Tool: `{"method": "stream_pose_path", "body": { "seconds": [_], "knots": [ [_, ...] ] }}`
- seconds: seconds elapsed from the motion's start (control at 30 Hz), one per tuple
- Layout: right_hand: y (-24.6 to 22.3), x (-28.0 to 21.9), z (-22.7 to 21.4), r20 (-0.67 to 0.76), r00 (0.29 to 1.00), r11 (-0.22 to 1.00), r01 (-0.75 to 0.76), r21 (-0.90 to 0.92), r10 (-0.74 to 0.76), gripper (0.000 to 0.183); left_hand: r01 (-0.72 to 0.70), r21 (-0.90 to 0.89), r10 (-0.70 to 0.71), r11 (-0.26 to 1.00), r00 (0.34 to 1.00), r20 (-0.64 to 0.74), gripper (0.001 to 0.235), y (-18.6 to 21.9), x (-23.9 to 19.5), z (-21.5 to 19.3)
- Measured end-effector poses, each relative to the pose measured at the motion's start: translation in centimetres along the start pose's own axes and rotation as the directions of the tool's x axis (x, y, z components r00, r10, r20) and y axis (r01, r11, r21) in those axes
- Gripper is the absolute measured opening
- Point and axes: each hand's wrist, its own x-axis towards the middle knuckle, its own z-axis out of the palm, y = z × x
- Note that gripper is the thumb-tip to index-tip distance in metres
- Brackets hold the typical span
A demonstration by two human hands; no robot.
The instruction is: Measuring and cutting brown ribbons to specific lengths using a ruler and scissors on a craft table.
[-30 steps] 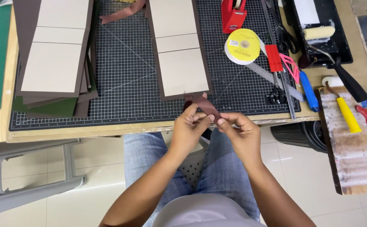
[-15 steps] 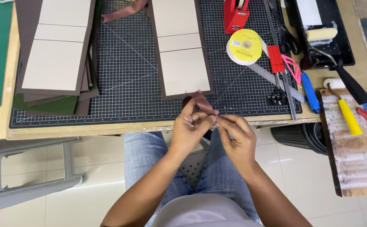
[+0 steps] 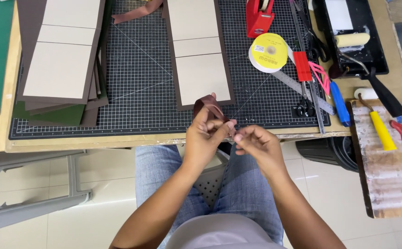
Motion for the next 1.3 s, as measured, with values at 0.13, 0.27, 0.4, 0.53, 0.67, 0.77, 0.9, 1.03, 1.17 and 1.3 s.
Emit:
{"method": "stream_pose_path", "body": {
  "seconds": [0.13,0.27,0.4,0.53,0.67,0.77,0.9,1.03,1.17,1.3],
  "knots": [
    [1.3,0.9,-0.3,-0.032,0.999,0.997,-0.022,0.069,0.024,0.016,-0.006,0.032,0.007,0.999,1.0,-0.016,0.051,-0.3,0.2,-0.3],
    [0.6,1.4,-0.6,0.031,0.996,0.996,-0.08,0.034,0.079,0.018,0.022,0.016,-0.023,1.0,1.0,0.022,0.06,0.8,0.3,-0.6],
    [0.3,1.8,-0.9,0.1,0.991,0.996,-0.087,-0.028,0.09,0.022,0.099,0.015,-0.1,0.995,0.994,0.055,0.056,-0.2,0.7,-1.2],
    [0.4,1.9,-1.1,0.111,0.989,0.995,-0.097,-0.037,0.101,0.023,0.129,0.014,-0.13,0.992,0.991,0.043,0.058,2.2,0.3,-0.7],
    [-0.2,1.7,-0.9,0.128,0.986,0.994,-0.1,-0.038,0.104,0.021,0.135,0.051,-0.137,0.99,0.99,0.025,0.051,3.5,0.3,-0.6],
    [-0.2,1.6,-0.8,0.125,0.987,0.995,-0.096,-0.039,0.1,0.02,0.14,0.067,-0.142,0.988,0.989,0.028,0.049,3.9,0.3,-0.7],
    [0.0,1.8,-0.8,0.119,0.988,0.995,-0.1,-0.025,0.102,0.02,0.17,0.044,-0.171,0.984,0.985,0.034,0.042,4.1,0.3,-0.6],
    [-0.1,1.8,-0.8,0.121,0.987,0.994,-0.102,-0.031,0.105,0.019,0.175,0.069,-0.179,0.982,0.982,0.065,0.039,2.0,0.6,-1.0],
    [0.1,2.1,-0.8,0.116,0.989,0.995,-0.087,-0.042,0.091,0.017,0.132,0.121,-0.142,0.984,0.987,0.081,0.037,1.7,1.0,-1.1],
    [0.0,1.8,-1.4,0.095,0.992,0.996,-0.079,-0.035,0.082,0.022,0.154,0.026,-0.155,0.988,0.987,0.043,0.039,1.2,1.1,-1.1]
  ]
}}
